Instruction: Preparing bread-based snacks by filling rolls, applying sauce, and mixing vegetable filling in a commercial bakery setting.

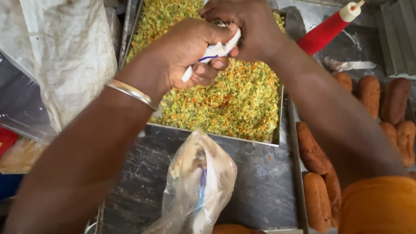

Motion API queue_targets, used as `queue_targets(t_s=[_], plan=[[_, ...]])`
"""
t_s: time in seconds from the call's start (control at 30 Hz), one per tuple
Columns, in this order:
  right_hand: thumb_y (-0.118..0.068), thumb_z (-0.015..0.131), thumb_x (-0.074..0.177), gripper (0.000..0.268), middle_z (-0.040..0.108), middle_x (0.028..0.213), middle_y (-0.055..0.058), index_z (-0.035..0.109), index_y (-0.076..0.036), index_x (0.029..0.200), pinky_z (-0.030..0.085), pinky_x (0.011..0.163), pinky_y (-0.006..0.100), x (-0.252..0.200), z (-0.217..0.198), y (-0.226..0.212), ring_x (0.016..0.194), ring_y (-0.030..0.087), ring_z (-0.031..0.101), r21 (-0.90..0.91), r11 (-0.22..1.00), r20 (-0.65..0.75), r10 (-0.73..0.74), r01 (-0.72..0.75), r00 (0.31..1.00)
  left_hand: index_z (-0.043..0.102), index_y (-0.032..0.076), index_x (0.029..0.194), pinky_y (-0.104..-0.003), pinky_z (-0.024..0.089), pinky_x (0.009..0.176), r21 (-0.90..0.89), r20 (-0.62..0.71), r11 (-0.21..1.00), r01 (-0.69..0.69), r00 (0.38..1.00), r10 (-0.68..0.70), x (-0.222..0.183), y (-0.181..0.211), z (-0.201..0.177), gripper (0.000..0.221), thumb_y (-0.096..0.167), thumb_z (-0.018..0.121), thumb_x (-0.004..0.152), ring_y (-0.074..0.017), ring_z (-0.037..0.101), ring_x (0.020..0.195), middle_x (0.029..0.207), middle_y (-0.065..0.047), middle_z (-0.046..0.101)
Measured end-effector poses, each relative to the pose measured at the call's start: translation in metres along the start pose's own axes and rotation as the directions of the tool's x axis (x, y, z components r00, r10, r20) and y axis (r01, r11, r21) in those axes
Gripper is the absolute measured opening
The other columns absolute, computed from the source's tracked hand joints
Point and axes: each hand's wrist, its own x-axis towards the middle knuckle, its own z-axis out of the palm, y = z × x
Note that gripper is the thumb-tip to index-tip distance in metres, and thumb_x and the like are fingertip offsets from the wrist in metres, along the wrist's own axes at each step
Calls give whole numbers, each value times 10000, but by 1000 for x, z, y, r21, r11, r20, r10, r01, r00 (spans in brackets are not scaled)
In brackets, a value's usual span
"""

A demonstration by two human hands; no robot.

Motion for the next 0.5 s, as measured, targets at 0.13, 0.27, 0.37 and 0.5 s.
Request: queue_targets(t_s=[0.13, 0.27, 0.37, 0.5], plan=[[-198, 952, 836, 382, 722, 1054, 95, 727, -76, 1119, 565, 795, 391, -6, 15, 22, 936, 283, 718, -81, 996, 115, 39, -29, 993, 612, 4, 858, -254, 263, 283, 162, -130, 986, -29, 990, 50, -8, -2, 9, 280, 255, 620, 981, -73, 365, 334, 567, -45, 517], [-188, 931, 826, 466, 708, 1079, 90, 680, -46, 1191, 552, 793, 387, -13, 17, 29, 950, 262, 717, 57, 995, 217, 67, -82, 974, 626, 10, 868, -269, 284, 278, 189, -236, 982, -3, 971, 48, -15, -10, 20, 206, 199, 615, 949, -80, 384, 341, 568, -48, 534], [-146, 893, 854, 306, 710, 1055, 71, 708, -90, 1091, 563, 832, 387, -9, 18, 26, 947, 262, 709, 22, 994, 172, -110, 108, 979, 634, 25, 878, -280, 280, 270, 220, -332, 974, 48, 943, 28, -25, -13, 25, 157, 177, 618, 913, -94, 388, 337, 561, -48, 529], [-193, 866, 917, 249, 700, 1069, 75, 676, -79, 1032, 553, 822, 404, -9, 18, 33, 958, 290, 691, -34, 987, 197, -147, 156, 969, 627, 9, 887, -291, 253, 268, 221, -361, 972, 83, 932, 2, -33, -13, 25, 155, 164, 640, 884, -103, 361, 335, 553, -47, 499]])
